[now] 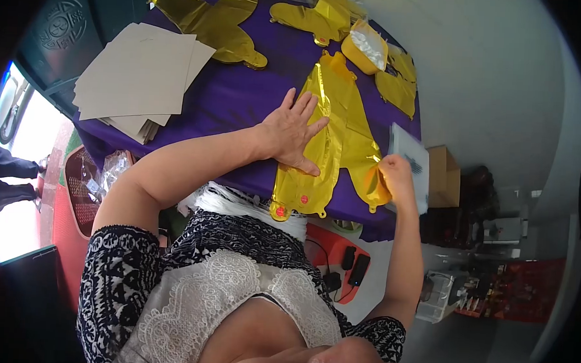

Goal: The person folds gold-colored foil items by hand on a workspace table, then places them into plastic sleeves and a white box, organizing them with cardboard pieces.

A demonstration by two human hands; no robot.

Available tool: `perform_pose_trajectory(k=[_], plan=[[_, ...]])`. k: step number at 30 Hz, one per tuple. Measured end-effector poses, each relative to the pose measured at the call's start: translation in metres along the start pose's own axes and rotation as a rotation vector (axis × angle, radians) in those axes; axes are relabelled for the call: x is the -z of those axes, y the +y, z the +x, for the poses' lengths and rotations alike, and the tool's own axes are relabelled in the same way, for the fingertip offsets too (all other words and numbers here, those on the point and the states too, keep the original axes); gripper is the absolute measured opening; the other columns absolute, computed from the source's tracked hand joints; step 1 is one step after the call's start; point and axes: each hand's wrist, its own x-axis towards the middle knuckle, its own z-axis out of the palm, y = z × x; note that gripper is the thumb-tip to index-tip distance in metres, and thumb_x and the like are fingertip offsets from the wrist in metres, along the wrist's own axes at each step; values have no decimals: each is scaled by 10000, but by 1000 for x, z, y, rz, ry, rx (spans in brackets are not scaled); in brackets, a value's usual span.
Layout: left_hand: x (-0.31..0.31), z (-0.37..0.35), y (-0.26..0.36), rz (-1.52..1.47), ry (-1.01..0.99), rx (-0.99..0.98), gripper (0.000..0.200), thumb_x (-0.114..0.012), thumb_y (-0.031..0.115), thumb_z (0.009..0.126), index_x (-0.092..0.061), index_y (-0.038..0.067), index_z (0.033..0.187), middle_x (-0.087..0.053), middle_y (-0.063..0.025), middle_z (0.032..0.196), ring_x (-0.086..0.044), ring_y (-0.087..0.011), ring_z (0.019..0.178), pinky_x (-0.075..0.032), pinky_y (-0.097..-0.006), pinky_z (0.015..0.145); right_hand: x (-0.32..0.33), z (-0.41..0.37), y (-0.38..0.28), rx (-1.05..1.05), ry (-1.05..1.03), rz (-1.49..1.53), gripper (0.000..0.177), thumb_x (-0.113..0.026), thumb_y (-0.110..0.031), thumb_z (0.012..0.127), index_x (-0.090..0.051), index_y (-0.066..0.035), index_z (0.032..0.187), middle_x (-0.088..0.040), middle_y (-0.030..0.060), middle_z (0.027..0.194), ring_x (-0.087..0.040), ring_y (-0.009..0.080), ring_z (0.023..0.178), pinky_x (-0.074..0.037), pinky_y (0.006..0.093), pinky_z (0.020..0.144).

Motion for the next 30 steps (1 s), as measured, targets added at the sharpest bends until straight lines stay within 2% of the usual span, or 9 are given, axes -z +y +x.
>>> perform_pose_trajectory(k=[3,6,7,11,14,19,23,26,30], plan=[[-1,7,5,1,-20,3,1178,-372,930,751,-315,77,1561,-266,-323,1562,-165,-451,1492,-108,-600,1189,15,0,-23,-80,-64,410,314,-632,-2,829,-629,99,1126,-640,56,771,-594,111,681,-456,261,603],[-2,7,4,-2,-21,3,1177,-375,928,752,-314,75,1561,-260,-321,1567,-162,-453,1494,-104,-599,1190,32,1,-51,-37,-206,358,457,-647,-5,825,-565,120,1256,-647,69,799,-589,116,667,-458,258,606],[-2,7,3,-2,-19,5,1176,-377,927,752,-313,75,1561,-258,-320,1569,-161,-454,1494,-103,-599,1190,34,6,-54,-40,-279,366,508,-630,21,835,-534,99,1328,-682,121,960,-646,154,832,-507,268,740],[0,5,3,-8,-25,2,1171,-380,921,757,-305,73,1563,-260,-326,1564,-162,-457,1493,-102,-599,1190,22,-9,-94,237,-298,297,533,-581,69,869,-491,52,1394,-622,155,1263,-581,180,1150,-461,281,970],[5,4,2,-18,-25,2,1167,-385,914,761,-297,72,1565,-258,-335,1561,-159,-459,1494,-94,-599,1192,23,-33,-121,337,-488,498,571,-598,74,869,-461,45,1422,-635,159,1248,-596,177,1145,-466,272,961],[-1,2,2,-21,-9,0,1167,-395,911,760,-305,65,1558,-250,-346,1561,-157,-466,1495,-79,-600,1194,13,13,-52,93,-198,864,411,-481,-255,1045,-542,54,1309,-703,174,1072,-615,143,759,-505,278,672],[1,-3,2,-14,47,-6,1169,-433,910,742,-351,47,1527,-300,-354,1526,-205,-460,1477,-101,-592,1196,-12,19,-36,50,-208,775,442,-475,-314,1046,-637,84,1149,-713,151,1000,-623,145,775,-515,285,680],[-1,-6,0,-5,81,-15,1171,-438,911,738,-365,40,1517,-315,-359,1513,-225,-466,1466,-115,-593,1193,-12,23,-49,-151,-120,871,430,-529,-314,1017,-660,84,1109,-722,149,954,-640,170,737,-521,284,664],[1,-10,-1,-1,99,-24,1172,-439,912,735,-371,38,1513,-316,-363,1510,-235,-469,1461,-130,-592,1189,3,45,-67,-276,-320,930,379,-617,-288,961,-695,76,1032,-728,141,905,-669,188,707,-535,305,645]])
